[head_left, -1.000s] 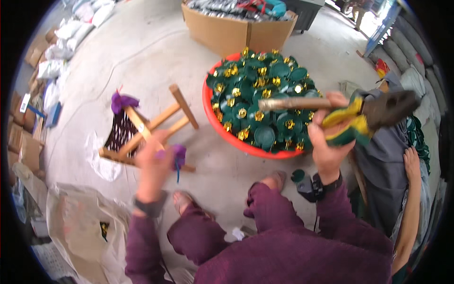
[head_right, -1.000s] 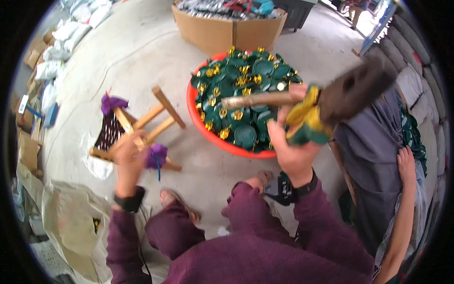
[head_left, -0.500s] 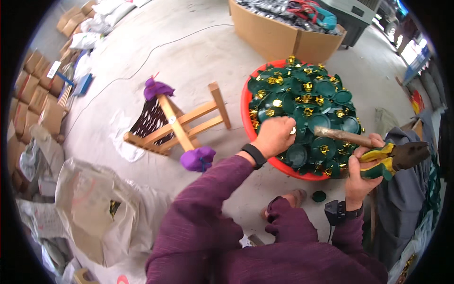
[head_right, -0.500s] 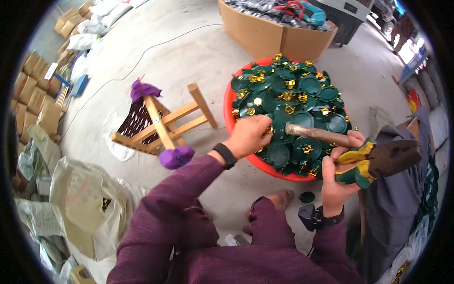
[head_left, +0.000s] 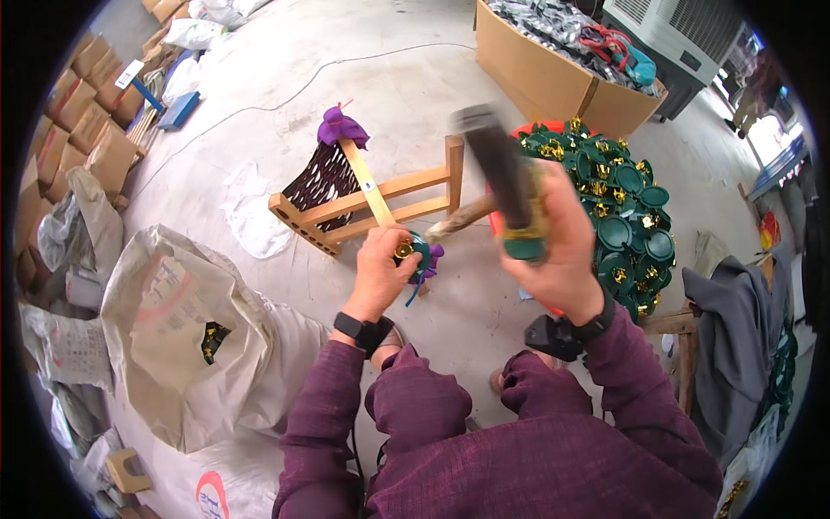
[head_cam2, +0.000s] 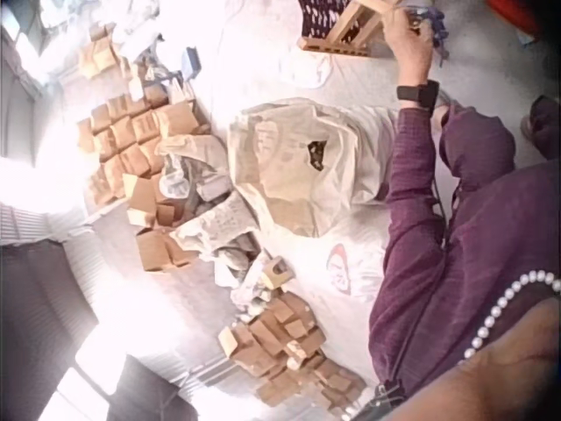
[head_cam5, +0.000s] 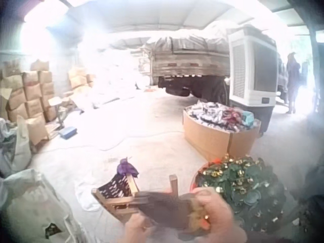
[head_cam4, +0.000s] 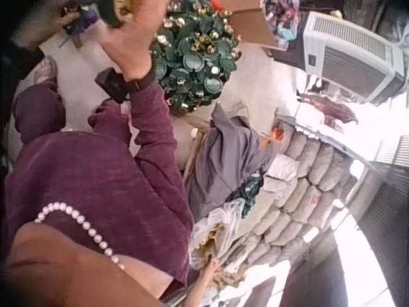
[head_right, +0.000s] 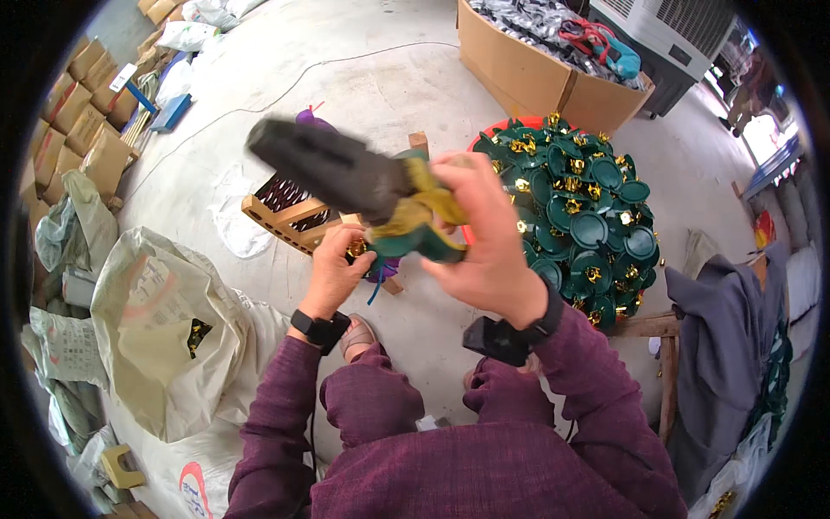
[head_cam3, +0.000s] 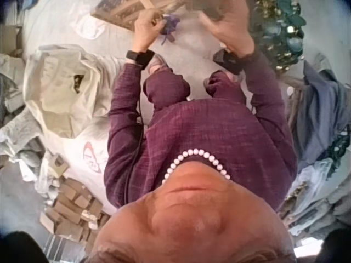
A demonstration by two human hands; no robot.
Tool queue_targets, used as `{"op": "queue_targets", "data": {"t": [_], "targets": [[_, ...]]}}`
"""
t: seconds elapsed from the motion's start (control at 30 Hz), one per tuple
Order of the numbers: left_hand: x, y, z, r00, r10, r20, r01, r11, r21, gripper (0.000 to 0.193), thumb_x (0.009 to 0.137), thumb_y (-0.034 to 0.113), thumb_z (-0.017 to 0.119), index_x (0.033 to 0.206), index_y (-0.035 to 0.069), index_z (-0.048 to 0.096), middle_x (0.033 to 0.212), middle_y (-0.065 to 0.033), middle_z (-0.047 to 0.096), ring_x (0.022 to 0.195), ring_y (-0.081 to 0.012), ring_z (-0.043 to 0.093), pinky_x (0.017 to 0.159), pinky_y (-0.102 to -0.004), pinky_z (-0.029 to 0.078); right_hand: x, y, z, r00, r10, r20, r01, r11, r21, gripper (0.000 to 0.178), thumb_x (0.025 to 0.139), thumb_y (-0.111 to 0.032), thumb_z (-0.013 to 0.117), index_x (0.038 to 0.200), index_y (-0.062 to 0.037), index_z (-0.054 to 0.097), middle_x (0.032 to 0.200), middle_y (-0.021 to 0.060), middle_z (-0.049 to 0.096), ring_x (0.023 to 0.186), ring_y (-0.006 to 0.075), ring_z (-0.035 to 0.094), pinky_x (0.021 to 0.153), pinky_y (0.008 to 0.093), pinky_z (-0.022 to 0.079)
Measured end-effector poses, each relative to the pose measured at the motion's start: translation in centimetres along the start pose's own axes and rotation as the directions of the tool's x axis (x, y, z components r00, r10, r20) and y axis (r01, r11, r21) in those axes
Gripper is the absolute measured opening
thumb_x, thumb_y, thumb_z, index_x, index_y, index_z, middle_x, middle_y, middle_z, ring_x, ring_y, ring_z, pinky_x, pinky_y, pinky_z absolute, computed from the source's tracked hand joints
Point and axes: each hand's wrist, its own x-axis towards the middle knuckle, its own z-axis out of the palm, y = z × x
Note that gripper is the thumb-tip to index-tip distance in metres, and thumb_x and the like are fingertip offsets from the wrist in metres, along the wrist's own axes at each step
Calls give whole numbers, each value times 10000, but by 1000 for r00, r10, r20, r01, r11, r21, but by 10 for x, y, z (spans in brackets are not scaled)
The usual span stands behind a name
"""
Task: The recorder is assembling small plastic decorative items with bells and ribbon using pliers and a wooden jig.
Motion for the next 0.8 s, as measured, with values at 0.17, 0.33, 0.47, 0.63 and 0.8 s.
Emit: {"op": "queue_targets", "data": {"t": [0.17,0.33,0.47,0.63,0.8], "targets": [[-8,-6,6,985,-170,-5,164,957,-241,312,677,51,739,969,54,627,949,-112,639,886,-315,603,786,-396,488,14,8,52,987,-87,135,90,996,-13,517,660,9,721,1137,-41,528,1116,152,497,914,266,576,691,319,506],[-3,0,12,980,-160,116,187,936,-297,352,721,152,748,1040,70,621,990,-103,626,914,-304,592,799,-395,458,4,32,69,960,-98,261,125,988,-87,489,667,11,698,1125,-48,537,1065,166,480,892,333,582,708,368,514],[-23,-28,27,988,-55,-147,50,998,-40,501,749,356,739,1159,111,588,1126,-93,561,1071,-284,503,897,-449,367,12,11,77,936,-164,310,189,981,-50,493,663,11,699,1131,-59,557,1047,157,492,865,334,589,698,369,514],[-27,-42,48,979,-196,-52,168,929,-329,345,852,287,659,1110,62,613,1053,-100,613,1074,-282,546,903,-430,371,27,-16,33,913,14,408,13,998,-64,555,670,52,689,1190,-46,521,1243,180,518,952,258,603,752,324,506],[-14,-17,27,988,-9,-153,1,999,-50,266,888,282,622,1082,99,620,987,-83,658,1107,-315,569,899,-459,362,58,-61,-26,983,-166,-72,145,961,-235,520,777,79,583,1273,9,443,1128,94,551,880,142,575,725,269,486]]}}
